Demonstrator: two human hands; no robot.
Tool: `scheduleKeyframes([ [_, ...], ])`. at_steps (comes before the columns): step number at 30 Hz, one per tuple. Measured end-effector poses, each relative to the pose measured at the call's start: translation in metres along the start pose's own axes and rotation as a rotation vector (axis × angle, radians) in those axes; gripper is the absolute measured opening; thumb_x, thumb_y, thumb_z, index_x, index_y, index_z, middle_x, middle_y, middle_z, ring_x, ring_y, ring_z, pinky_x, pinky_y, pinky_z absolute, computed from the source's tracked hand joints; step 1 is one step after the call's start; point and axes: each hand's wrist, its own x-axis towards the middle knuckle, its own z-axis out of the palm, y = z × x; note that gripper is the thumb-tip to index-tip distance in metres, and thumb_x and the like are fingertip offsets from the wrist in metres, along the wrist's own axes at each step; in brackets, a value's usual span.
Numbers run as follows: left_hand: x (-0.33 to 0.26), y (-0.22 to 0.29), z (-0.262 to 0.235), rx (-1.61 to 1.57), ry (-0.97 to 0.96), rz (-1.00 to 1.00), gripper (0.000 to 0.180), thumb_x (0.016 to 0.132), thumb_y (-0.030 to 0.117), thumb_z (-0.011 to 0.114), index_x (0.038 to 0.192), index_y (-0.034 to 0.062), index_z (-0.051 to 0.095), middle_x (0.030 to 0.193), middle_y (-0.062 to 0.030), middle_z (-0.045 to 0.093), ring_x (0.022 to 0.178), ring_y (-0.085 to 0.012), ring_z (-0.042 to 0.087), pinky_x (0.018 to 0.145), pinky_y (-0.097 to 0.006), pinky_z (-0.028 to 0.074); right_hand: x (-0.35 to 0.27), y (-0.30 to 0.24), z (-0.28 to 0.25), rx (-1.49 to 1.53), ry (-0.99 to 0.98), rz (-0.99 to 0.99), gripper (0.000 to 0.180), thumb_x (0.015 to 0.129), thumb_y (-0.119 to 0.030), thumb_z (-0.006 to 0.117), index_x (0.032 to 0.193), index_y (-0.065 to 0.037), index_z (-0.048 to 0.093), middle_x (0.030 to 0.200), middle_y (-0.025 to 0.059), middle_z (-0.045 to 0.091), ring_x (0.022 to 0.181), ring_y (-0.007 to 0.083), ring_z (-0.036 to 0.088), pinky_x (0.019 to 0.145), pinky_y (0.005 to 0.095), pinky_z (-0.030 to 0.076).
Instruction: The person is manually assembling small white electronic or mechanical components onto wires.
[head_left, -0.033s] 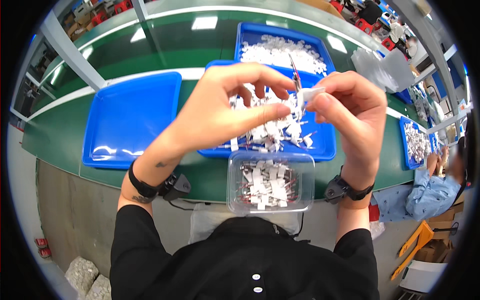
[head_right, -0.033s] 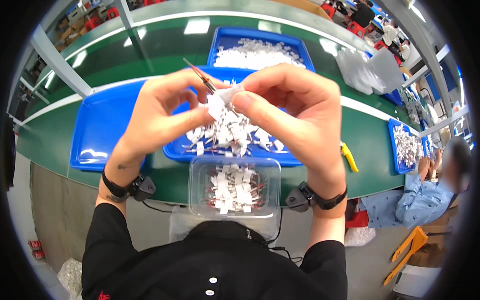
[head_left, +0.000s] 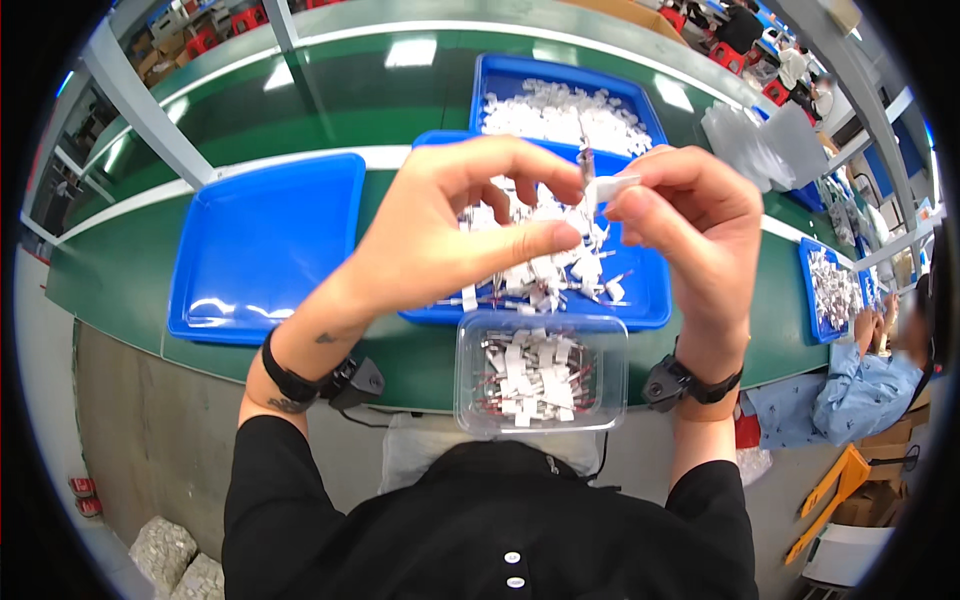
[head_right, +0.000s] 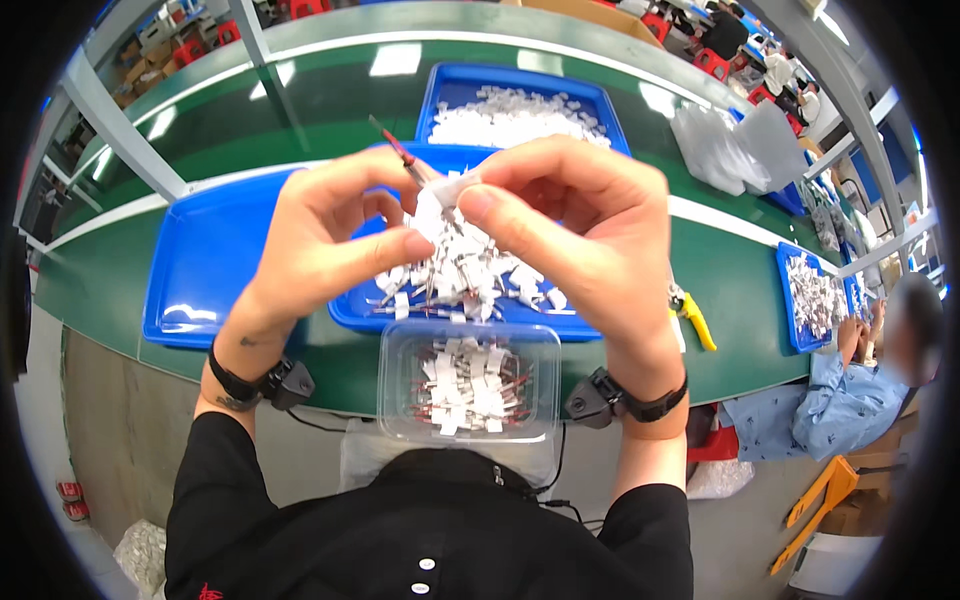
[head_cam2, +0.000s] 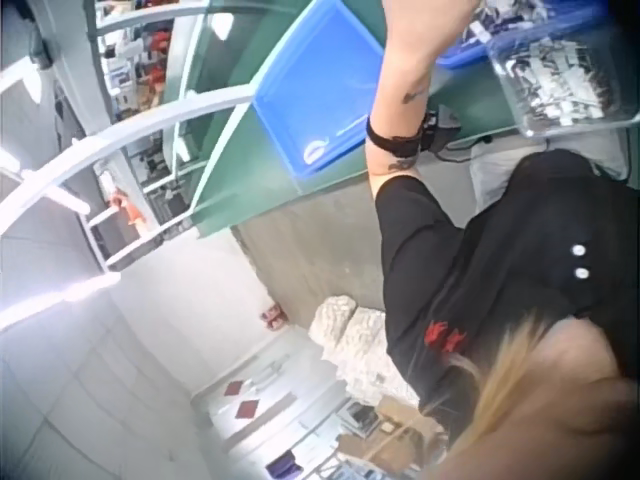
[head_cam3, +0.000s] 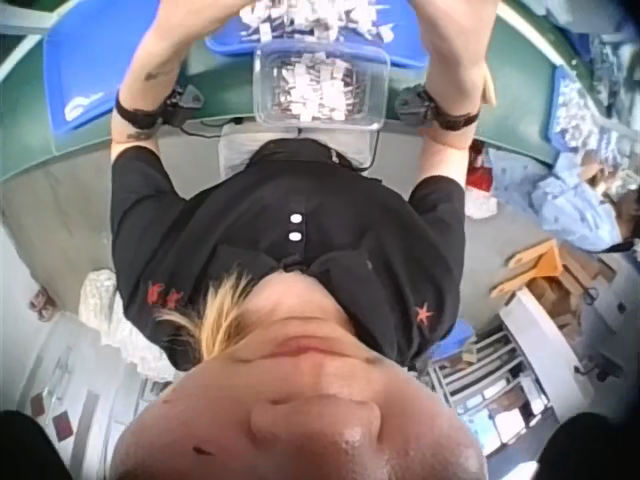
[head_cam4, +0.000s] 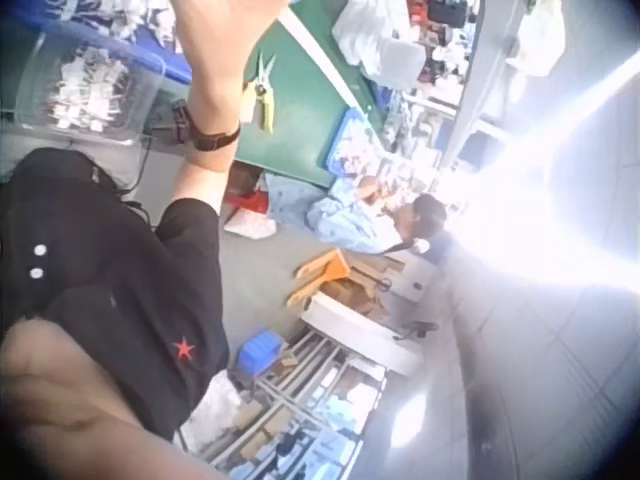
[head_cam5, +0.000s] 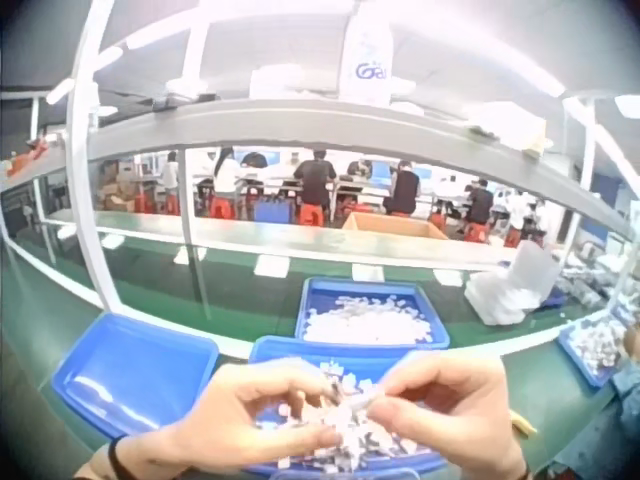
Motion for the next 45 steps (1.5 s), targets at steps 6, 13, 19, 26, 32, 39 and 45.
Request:
scheduleKeyframes([
  [6, -0.003, -0.010, 0.007, -0.229, 0.103, 0.106, 0.012, 0.085, 0.002, 0.073, 0.094, -0.0020, 0.066, 0.095, -0.0069, 0.068, 0.087, -0.0121, 0.064, 0.080, -0.026, 0.052, 0.008, 0.020, -0.007, -0.107, -0.131, -0.152, 0.010, 0.082, -0.004, 0.075, 0.089, 0.000, 0.070, 0.084, 0.0045, 0.068, 0.070, 0.0061, 0.061, 0.059, 0.0195, 0.045],
  [13, 0.002, -0.017, 0.008, 0.036, 0.199, 0.351, 0.022, 0.076, -0.005, 0.075, 0.095, 0.0027, 0.068, 0.096, -0.0067, 0.066, 0.089, -0.0160, 0.063, 0.075, -0.027, 0.051, 0.007, 0.012, -0.012, 0.220, -0.100, 0.281, 0.012, 0.085, -0.011, 0.072, 0.087, 0.000, 0.068, 0.079, 0.0043, 0.066, 0.064, 0.0064, 0.058, 0.057, 0.0186, 0.044],
  [19, 0.009, -0.015, 0.007, 0.703, 0.372, 0.641, 0.036, 0.061, 0.001, 0.082, 0.093, 0.0146, 0.075, 0.098, -0.0033, 0.067, 0.085, -0.0208, 0.057, 0.066, -0.029, 0.047, 0.007, 0.017, -0.008, 0.516, -0.213, 0.532, 0.014, 0.086, -0.015, 0.070, 0.085, -0.001, 0.067, 0.074, 0.0019, 0.063, 0.060, 0.0050, 0.054, 0.054, 0.0192, 0.041],
  [26, 0.006, -0.013, 0.006, 0.571, 0.251, 0.542, 0.023, 0.070, 0.005, 0.082, 0.092, 0.0074, 0.075, 0.086, -0.0053, 0.069, 0.078, -0.0199, 0.061, 0.066, -0.031, 0.047, 0.007, 0.017, -0.007, 0.272, -0.128, 0.277, 0.014, 0.087, -0.014, 0.069, 0.091, 0.000, 0.069, 0.081, 0.0028, 0.066, 0.065, 0.0046, 0.055, 0.057, 0.0191, 0.041],
  [32, 0.004, -0.008, 0.006, 0.559, 0.160, 0.455, 0.016, 0.077, 0.003, 0.077, 0.092, -0.0013, 0.072, 0.084, -0.0084, 0.068, 0.077, -0.0201, 0.060, 0.070, -0.031, 0.047, 0.007, 0.023, -0.013, -0.008, -0.152, -0.054, 0.010, 0.085, -0.008, 0.072, 0.093, -0.001, 0.073, 0.089, 0.0043, 0.071, 0.074, 0.0045, 0.060, 0.060, 0.0184, 0.041],
  [39, 0.004, -0.011, 0.011, 0.589, 0.184, 0.452, 0.022, 0.074, 0.002, 0.079, 0.096, 0.0035, 0.075, 0.078, -0.0053, 0.066, 0.074, -0.0183, 0.058, 0.066, -0.029, 0.045, 0.005, 0.016, -0.012, -0.027, -0.137, 0.100, 0.010, 0.082, -0.011, 0.076, 0.083, -0.001, 0.074, 0.078, 0.0020, 0.069, 0.061, 0.0014, 0.056, 0.050, 0.0169, 0.036],
  [45, 0.005, -0.014, 0.010, 0.623, 0.189, 0.458, 0.024, 0.072, 0.002, 0.080, 0.096, 0.0047, 0.076, 0.078, -0.0047, 0.065, 0.073, -0.0179, 0.057, 0.065, -0.029, 0.045, 0.005, 0.011, -0.013, -0.138, -0.134, 0.211, 0.009, 0.082, -0.009, 0.075, 0.083, 0.000, 0.073, 0.072, 0.0011, 0.067, 0.060, 0.0010, 0.056, 0.052, 0.0161, 0.040],
])
